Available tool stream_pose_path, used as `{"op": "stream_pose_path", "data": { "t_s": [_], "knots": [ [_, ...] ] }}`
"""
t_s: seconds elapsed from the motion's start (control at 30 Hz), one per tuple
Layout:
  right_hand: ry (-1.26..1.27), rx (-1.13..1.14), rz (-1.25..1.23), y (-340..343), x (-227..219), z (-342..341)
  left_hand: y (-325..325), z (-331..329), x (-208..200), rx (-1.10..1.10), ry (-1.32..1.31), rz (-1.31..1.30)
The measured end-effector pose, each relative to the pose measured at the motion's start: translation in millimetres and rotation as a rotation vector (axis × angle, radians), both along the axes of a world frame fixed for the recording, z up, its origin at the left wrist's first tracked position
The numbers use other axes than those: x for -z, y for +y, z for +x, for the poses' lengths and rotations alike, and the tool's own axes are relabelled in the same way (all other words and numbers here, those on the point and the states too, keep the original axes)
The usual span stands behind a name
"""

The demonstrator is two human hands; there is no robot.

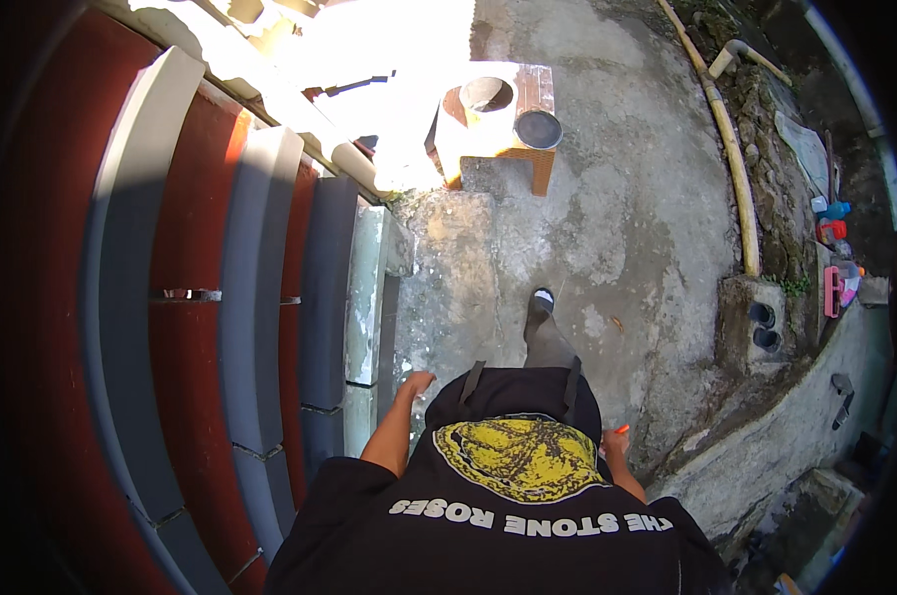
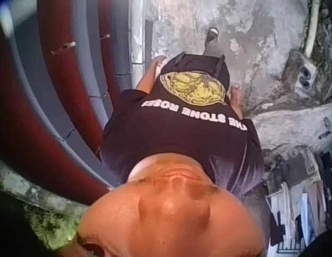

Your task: Painting exterior wall slats using a paintbrush and a bucket of dark grey paint.

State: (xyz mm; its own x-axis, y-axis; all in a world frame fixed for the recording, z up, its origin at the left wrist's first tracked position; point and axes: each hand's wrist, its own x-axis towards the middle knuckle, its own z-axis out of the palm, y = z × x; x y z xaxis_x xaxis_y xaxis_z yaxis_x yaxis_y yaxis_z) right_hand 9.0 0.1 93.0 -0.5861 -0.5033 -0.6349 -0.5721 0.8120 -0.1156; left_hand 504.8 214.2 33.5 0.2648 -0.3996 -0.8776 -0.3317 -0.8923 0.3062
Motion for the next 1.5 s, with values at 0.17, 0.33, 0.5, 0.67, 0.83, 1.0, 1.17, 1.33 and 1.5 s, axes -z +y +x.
{"op": "stream_pose_path", "data": {
  "t_s": [0.17,0.33,0.5,0.67,0.83,1.0,1.17,1.33,1.5],
  "knots": [
    [0.059,-0.416,-0.134,-177,-1,92,-86,37,-33,-0.119,0.141,0.036],
    [-0.212,-0.37,-0.409,-369,13,177,-152,65,-13,-0.412,0.096,-0.239],
    [-0.343,-0.522,-0.552,-470,-60,323,-194,134,-6,-0.189,0.128,-0.154],
    [-0.416,-0.455,-0.658,-466,-97,428,-248,231,12,-0.071,0.026,0.14],
    [-0.545,-0.279,-0.629,-482,-102,500,-415,300,-28,-0.432,-0.082,-0.168],
    [-0.551,-0.318,-0.536,-530,-78,597,-521,320,-10,-0.576,0.05,-0.373],
    [-0.708,-0.629,-0.732,-577,-52,659,-577,306,-1,-0.738,0.164,-0.445],
    [-0.741,-0.667,-0.535,-604,-17,709,-599,291,17,-0.799,0.198,-0.441],
    [-0.837,-0.82,-0.42,-618,25,755,-621,308,17,-0.906,0.115,-0.474]
  ]
}}
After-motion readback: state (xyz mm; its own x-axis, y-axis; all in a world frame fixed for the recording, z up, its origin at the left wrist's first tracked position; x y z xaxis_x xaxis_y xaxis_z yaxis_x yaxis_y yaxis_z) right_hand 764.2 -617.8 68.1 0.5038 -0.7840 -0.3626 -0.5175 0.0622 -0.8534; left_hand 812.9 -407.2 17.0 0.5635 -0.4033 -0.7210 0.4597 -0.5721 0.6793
